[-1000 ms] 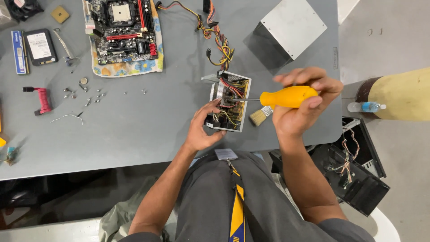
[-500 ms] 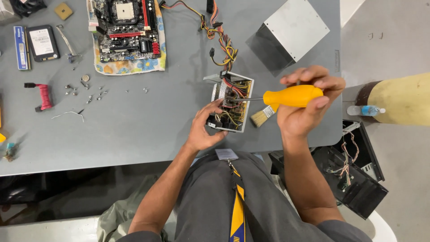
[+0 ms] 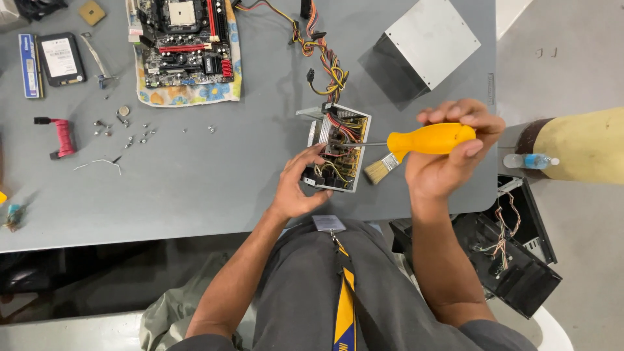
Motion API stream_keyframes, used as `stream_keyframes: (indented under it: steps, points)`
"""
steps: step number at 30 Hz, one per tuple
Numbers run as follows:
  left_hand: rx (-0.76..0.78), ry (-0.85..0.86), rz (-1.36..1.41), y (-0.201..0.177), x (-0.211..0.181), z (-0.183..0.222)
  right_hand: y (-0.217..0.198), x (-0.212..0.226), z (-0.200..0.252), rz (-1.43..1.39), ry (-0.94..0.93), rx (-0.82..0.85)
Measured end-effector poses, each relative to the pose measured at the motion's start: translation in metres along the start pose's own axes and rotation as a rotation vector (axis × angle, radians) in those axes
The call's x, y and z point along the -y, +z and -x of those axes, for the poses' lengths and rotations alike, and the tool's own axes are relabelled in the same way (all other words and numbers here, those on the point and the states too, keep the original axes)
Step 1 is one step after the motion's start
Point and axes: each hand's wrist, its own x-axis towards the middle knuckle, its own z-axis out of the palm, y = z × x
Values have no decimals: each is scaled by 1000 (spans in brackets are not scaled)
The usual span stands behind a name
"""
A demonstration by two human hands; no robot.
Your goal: Opening a computer power supply unit by unscrewing the case and then inspecting the internal components with a screwdriver and brush.
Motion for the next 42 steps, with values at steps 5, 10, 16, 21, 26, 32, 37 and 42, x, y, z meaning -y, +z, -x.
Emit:
stream_keyframes:
  steps: [5, 10, 16, 21, 26, 32, 37, 42]
  points:
    - [2, -5, 7, 0, -2, -1, -9, 6, -3, -88, 169, 55]
    - [106, -102, -117, -1, -14, 1, 7, 18, -3, -206, 205, 29]
    - [0, -7, 6, 0, -1, 1, -20, -10, -4, -45, 64, 123]
    - [1, 1, -12, 2, -6, 0, 10, -31, 40, -137, -17, 255]
    - [-15, 0, -9, 4, -12, -4, 10, -23, 81, -125, 263, -50]
    - [-24, -7, -19, 4, -13, -1, -36, -4, 134, 319, 358, 107]
    - [-19, -11, -18, 4, -11, -2, -71, 40, 142, 355, 774, 214]
    - [84, -66, -114, 2, -18, 1, -45, 105, 87, 564, 1384, 613]
